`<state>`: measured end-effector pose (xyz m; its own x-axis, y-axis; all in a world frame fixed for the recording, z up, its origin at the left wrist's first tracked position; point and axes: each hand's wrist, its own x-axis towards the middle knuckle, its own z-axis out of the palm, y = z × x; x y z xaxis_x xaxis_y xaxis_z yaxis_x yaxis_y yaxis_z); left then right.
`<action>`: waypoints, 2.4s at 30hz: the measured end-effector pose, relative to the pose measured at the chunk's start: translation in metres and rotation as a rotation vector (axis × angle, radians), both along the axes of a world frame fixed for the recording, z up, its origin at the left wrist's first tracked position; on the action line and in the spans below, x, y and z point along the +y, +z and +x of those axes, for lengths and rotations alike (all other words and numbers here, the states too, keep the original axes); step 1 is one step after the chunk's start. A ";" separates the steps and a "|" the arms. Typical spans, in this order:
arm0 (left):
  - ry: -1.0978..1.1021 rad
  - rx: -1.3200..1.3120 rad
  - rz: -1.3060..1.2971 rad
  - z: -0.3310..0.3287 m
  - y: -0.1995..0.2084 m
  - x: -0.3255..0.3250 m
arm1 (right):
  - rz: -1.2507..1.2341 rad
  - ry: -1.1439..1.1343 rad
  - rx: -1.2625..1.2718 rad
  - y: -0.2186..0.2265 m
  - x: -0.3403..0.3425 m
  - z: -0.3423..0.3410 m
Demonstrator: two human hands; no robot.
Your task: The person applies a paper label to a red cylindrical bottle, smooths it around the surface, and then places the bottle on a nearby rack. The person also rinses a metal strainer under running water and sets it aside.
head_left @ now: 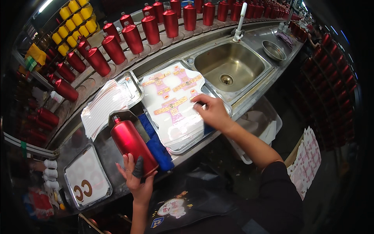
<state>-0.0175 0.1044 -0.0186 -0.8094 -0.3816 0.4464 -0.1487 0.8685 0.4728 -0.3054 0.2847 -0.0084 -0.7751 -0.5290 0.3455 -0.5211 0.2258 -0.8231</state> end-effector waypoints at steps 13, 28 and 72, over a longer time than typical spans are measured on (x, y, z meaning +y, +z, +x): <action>0.069 0.404 0.503 0.007 0.000 -0.021 | 0.337 -0.884 0.135 -0.051 0.117 -0.332; 0.592 0.355 0.452 -0.066 0.047 -0.044 | 0.427 -0.904 0.084 -0.056 0.098 -0.507; 0.802 0.273 0.519 -0.042 0.013 -0.077 | 1.495 -0.489 -0.426 -0.211 0.136 -0.419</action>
